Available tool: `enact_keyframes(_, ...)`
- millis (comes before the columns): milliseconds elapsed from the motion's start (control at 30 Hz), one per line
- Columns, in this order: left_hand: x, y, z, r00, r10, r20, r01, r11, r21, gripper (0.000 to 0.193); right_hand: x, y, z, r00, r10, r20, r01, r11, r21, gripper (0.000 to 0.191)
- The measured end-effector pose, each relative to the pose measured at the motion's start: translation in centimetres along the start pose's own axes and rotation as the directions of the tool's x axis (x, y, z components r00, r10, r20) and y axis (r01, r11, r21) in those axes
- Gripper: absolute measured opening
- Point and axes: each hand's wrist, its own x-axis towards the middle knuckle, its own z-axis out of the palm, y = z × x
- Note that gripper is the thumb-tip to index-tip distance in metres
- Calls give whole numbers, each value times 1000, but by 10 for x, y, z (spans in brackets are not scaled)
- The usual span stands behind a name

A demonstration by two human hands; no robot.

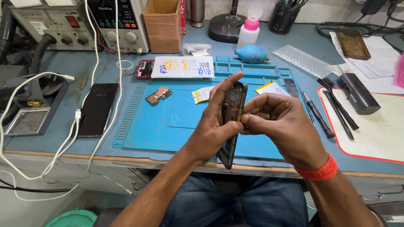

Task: The person disassembles a smartphone at a repair bench. They pry open the phone's back cover, use tweezers to work inside the chassis, lift out the battery, and handle the exposed motherboard and internal components while separating parts on the work mat.

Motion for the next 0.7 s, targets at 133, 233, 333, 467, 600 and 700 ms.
enact_keyframes(133, -2, 1, 1, 1000, -22, 1, 22, 1000, 22, 93, 0, -3, -3, 999, 11, 49, -12, 1000, 29, 13)
enact_keyframes(233, -2, 0, 1, 1000, 16, 1, -16, 998, 54, 92, 2, -3, -2, 997, 4, 73, -7, 999, 39, 12)
enact_keyframes(333, -3, -2, 1, 999, 42, -9, -41, 994, 97, 91, 3, -4, -3, 997, 1, 82, -4, 1000, 29, 11)
enact_keyframes(467, -3, -5, 2, 998, 60, -17, -58, 990, 129, 90, 4, -3, -2, 997, -7, 74, 6, 1000, 8, 11)
enact_keyframes(600, -4, -5, -1, 997, 75, -7, -73, 988, 136, 92, 1, -1, -5, 998, 8, 69, -9, 1000, 8, 13)
enact_keyframes(700, -4, -4, -3, 999, 7, 33, -5, 999, -53, 93, 0, 1, -7, 998, 23, 54, -25, 999, 36, 17)
